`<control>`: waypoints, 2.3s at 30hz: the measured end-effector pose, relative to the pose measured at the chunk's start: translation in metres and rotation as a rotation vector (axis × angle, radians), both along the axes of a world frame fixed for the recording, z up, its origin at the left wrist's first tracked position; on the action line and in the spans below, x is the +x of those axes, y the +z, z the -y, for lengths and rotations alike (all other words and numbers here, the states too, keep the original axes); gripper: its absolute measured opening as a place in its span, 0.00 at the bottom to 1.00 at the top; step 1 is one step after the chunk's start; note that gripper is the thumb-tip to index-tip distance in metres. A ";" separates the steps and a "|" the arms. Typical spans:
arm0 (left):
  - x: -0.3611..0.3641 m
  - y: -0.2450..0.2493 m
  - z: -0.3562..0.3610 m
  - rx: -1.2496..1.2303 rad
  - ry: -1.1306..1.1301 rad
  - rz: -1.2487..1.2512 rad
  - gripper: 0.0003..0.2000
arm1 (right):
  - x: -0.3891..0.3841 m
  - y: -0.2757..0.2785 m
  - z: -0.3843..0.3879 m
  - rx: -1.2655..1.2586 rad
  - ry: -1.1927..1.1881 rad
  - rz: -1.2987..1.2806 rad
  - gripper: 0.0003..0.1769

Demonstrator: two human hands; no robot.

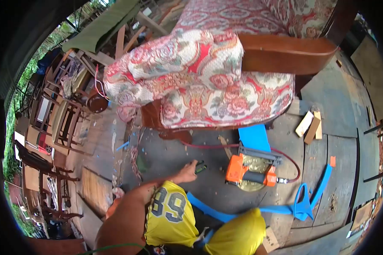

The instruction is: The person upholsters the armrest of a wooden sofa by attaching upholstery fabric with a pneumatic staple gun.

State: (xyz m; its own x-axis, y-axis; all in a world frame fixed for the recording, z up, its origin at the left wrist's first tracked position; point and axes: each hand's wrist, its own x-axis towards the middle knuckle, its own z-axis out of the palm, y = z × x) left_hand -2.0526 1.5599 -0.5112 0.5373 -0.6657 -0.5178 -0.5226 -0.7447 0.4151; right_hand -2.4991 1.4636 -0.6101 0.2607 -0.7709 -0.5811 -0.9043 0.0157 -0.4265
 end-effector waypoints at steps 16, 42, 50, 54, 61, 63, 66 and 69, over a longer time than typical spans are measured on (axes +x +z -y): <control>0.034 -0.011 0.024 -0.089 -0.187 -0.138 0.26 | 0.091 0.025 0.035 0.115 0.016 0.082 0.20; -0.002 0.346 0.092 -1.843 0.490 -0.032 0.30 | 0.049 0.253 0.081 -0.271 -1.036 1.201 0.22; -0.005 0.345 0.112 -1.840 0.683 -0.009 0.17 | 0.180 0.393 0.090 0.061 -0.066 1.288 0.20; -0.003 0.348 0.117 -1.823 0.705 0.065 0.19 | 0.222 0.410 0.070 0.187 0.186 1.288 0.15; -0.001 0.359 0.137 -1.840 0.769 0.208 0.22 | 0.236 0.417 0.043 0.178 0.210 1.280 0.17; -0.002 0.362 0.138 -1.863 0.779 0.169 0.22 | 0.237 0.415 0.041 0.175 0.191 1.277 0.17; -0.002 0.362 0.138 -1.918 0.741 0.131 0.22 | 0.239 0.410 0.041 0.100 0.176 1.290 0.16; -0.003 0.363 0.136 -1.900 0.763 0.090 0.22 | 0.241 0.412 0.040 0.073 0.169 1.290 0.16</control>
